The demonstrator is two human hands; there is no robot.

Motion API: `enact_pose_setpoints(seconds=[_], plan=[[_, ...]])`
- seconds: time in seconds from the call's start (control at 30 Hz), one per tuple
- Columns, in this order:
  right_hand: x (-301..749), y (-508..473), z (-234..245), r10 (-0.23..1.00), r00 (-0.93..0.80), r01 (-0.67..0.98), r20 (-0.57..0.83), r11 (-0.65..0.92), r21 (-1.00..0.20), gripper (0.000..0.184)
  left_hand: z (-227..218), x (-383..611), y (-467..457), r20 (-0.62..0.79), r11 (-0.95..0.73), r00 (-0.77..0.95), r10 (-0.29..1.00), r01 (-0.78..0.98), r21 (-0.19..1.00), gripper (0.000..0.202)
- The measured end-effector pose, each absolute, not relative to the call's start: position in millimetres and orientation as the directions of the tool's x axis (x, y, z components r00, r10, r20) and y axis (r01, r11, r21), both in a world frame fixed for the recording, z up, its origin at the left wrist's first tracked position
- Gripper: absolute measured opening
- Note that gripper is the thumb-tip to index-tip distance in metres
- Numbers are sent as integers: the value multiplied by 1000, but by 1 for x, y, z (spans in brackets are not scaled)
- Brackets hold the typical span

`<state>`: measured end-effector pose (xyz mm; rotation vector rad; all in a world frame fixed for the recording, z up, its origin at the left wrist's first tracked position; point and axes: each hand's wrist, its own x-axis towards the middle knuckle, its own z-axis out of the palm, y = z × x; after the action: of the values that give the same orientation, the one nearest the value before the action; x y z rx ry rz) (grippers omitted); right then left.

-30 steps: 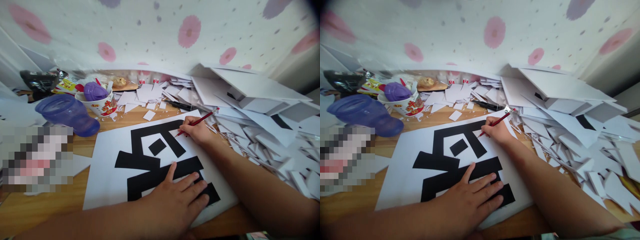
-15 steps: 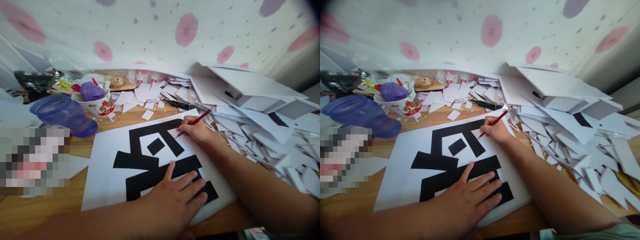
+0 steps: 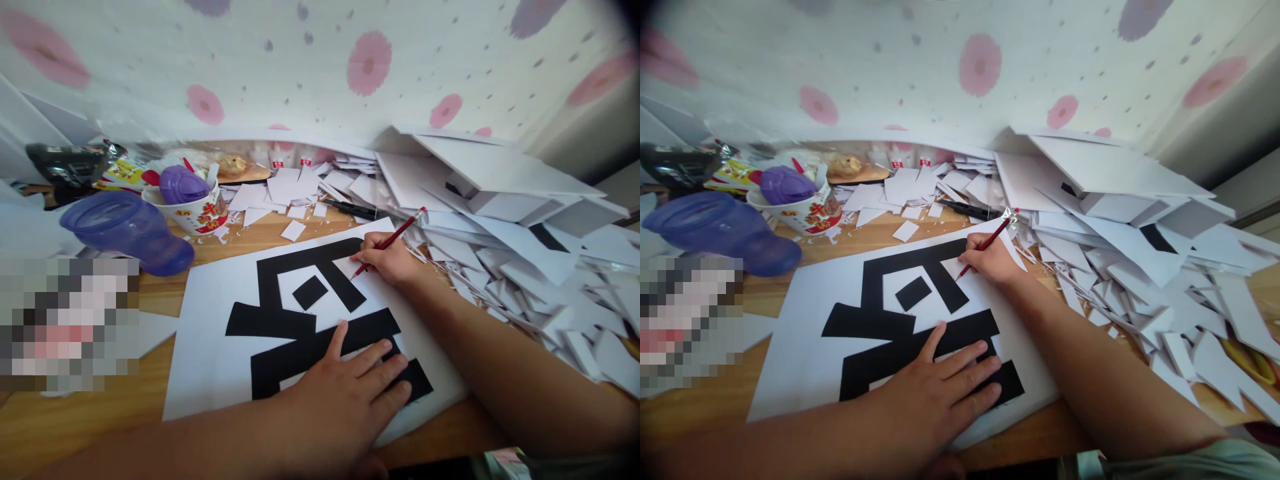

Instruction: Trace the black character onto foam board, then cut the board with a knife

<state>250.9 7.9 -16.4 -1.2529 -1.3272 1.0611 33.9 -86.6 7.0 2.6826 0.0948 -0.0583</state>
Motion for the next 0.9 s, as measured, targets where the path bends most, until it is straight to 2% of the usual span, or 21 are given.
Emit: enact_pose_setpoints(seconds=[0.07, 0.2, 0.33, 0.4, 0.53, 0.77, 0.9], plan=[[250, 8, -15, 997, 17, 67, 76, 75, -995, 34, 5, 33, -87, -44, -899, 997, 65, 78, 432, 71], [251, 6, -8, 983, 165, -109, 83, 102, -989, 32, 4, 33, -88, -31, -901, 997, 70, 77, 428, 72], [256, -11, -1, 995, 82, 43, 54, 50, -998, 27, 6, 33, -86, -47, -901, 997, 55, 70, 427, 72], [257, -22, -2, 995, 96, 93, 38, 29, -995, 27, 5, 33, -86, -64, -904, 997, 50, 73, 421, 73], [254, -32, -10, 975, 210, 37, 72, 65, -997, 27, 1, 34, -88, -83, -904, 994, 66, 95, 417, 76], [261, -24, -18, 980, 174, -118, 95, 116, -986, 29, 6, 38, -89, -163, -911, 985, 57, 118, 395, 79], [263, -23, -19, 983, 150, -137, 105, 126, -983, 28, 6, 39, -89, -140, -913, 988, 58, 109, 393, 76]])
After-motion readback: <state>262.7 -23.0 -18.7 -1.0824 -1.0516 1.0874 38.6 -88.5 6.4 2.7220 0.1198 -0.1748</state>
